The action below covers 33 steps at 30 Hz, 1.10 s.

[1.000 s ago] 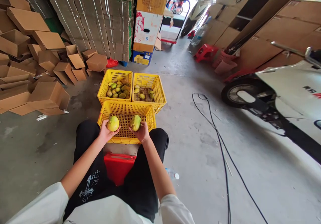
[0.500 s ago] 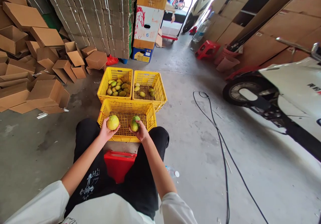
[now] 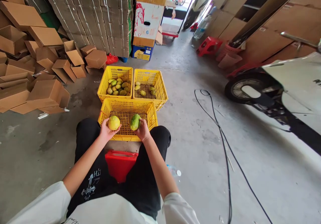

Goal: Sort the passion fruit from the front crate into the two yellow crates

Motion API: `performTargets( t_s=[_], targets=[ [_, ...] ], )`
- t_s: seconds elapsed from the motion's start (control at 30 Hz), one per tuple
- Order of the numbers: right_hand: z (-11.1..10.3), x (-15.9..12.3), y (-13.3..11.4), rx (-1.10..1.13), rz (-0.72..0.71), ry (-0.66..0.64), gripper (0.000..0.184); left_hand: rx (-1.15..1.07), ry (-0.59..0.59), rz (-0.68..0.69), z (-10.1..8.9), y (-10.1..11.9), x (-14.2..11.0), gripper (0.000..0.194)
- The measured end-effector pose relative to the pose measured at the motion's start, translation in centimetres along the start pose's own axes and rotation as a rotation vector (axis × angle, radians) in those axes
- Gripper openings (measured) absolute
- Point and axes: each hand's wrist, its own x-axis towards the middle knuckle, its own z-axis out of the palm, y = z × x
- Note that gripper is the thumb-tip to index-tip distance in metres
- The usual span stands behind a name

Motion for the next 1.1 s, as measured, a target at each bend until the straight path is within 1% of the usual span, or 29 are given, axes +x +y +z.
performTargets(
  t_s=[0.1, 0.17, 0.27, 0.33, 0.47, 0.6, 0.7, 0.93, 1.1],
  targets=[
    [0.1, -0.1, 0.1, -0.022, -0.013, 0.006, 0.029, -0.036, -0.003, 0.006, -0.1, 0.0, 0.0, 0.041],
    [0.1, -0.2, 0.1, -0.038, -0.019, 0.044, 0.031, -0.024, -0.007, 0.02, 0.0, -0.1, 0.0, 0.041],
    [0.1, -0.4, 0.1, -0.044, 0.0, 0.128, 0.032, 0.025, -0.049, 0.045, 0.0, -0.2, 0.1, 0.035],
    [0.1, -0.4, 0.1, -0.042, 0.021, 0.144, 0.032, 0.067, -0.082, 0.046, 0.0, -0.3, 0.3, 0.031],
    [0.2, -0.4, 0.1, -0.036, 0.05, 0.12, 0.027, 0.113, -0.107, 0.041, -0.4, -0.8, 1.0, 0.032],
    [0.3, -0.3, -0.1, 0.021, -0.011, 0.079, 0.02, 0.081, -0.128, 0.084, -0.8, -1.3, 1.5, 0.024],
    [0.2, -0.3, -0.2, 0.03, -0.029, 0.066, 0.019, 0.093, -0.175, 0.075, -1.1, -1.6, 1.9, 0.025],
    [-0.5, -0.4, -0.3, -0.067, -0.008, 0.059, 0.028, 0.0, -0.165, 0.053, -1.6, -2.0, 2.7, 0.03],
    [-0.6, -0.3, 0.1, -0.112, 0.015, -0.036, 0.037, 0.031, -0.167, 0.073, -1.3, -2.2, 2.4, 0.026]
  ],
)
